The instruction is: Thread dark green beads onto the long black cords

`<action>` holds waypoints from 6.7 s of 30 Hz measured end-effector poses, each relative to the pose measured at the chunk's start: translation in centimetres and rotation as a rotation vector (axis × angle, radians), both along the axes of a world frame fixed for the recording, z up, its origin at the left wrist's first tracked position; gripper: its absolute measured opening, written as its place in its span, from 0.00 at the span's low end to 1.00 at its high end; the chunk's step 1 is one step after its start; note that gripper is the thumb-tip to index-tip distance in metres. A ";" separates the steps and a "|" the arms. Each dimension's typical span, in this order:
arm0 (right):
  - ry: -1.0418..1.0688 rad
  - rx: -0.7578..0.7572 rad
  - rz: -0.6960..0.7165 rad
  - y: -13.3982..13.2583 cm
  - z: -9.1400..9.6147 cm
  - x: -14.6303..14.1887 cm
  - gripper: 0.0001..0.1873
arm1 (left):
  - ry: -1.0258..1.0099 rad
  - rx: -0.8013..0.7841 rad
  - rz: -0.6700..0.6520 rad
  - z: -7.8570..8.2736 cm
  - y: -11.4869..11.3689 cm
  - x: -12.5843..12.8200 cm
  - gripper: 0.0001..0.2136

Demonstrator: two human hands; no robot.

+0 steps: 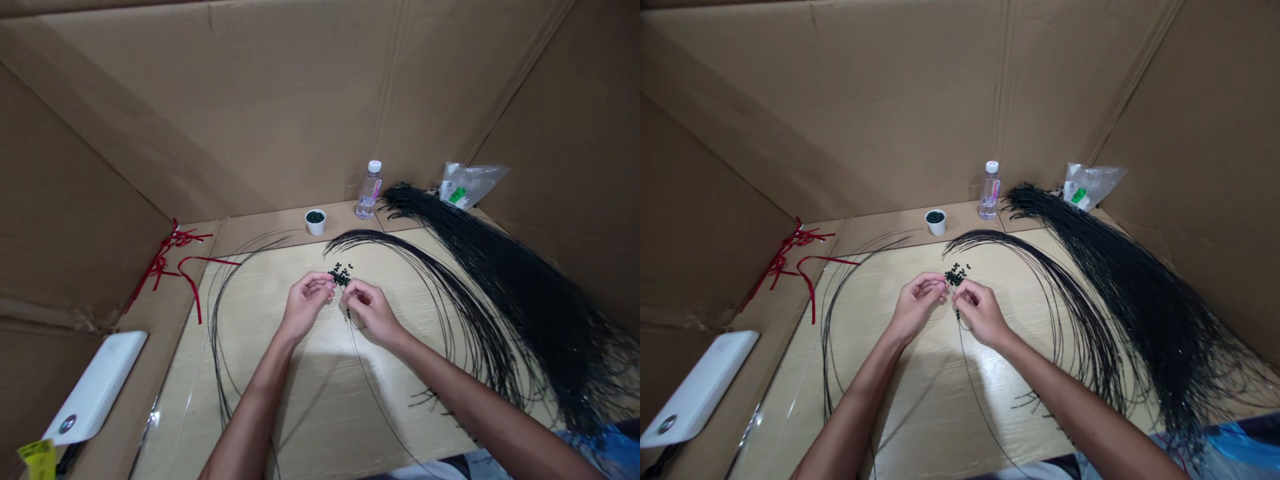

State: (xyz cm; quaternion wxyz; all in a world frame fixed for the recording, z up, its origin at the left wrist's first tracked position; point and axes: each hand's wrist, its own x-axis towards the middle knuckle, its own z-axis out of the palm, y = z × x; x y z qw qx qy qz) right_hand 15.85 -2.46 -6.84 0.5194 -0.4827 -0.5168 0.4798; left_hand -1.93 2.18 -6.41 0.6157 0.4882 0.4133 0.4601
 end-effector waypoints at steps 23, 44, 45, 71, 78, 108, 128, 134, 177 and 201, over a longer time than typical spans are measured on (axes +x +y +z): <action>0.016 -0.012 0.063 -0.1 0.8 0.1 0.14 | -0.001 -0.012 -0.078 -0.3 -0.1 -0.1 0.17; -0.005 -0.010 0.034 0.0 0.4 0.1 0.13 | -0.005 -0.039 -0.052 0.5 -0.5 0.2 0.18; -0.010 -0.010 0.034 0.0 0.5 0.1 0.13 | -0.005 -0.041 -0.051 0.5 -0.5 0.2 0.18; -0.011 -0.014 0.050 0.0 0.4 0.2 0.12 | 0.014 -0.023 -0.050 0.5 -0.6 0.0 0.17; -0.008 -0.019 0.045 -0.1 0.5 0.2 0.12 | 0.002 -0.024 -0.054 0.1 -0.5 -0.1 0.17; 0.008 -0.018 0.058 -0.1 0.3 0.3 0.09 | 0.007 -0.055 -0.049 0.6 -0.5 0.1 0.19; 0.020 -0.005 0.082 -0.1 0.3 0.3 0.12 | -0.003 -0.010 -0.103 0.7 -0.6 0.0 0.17; 0.016 -0.005 0.077 -0.1 0.5 0.3 0.14 | -0.021 -0.013 -0.117 0.4 -0.6 -0.1 0.16; 0.007 -0.023 0.045 -0.2 0.8 0.1 0.11 | 0.021 -0.025 -0.110 0.8 -0.6 -0.1 0.17; -0.022 -0.009 0.038 -0.2 0.6 0.2 0.10 | 0.057 0.011 -0.097 0.9 -0.5 -0.2 0.17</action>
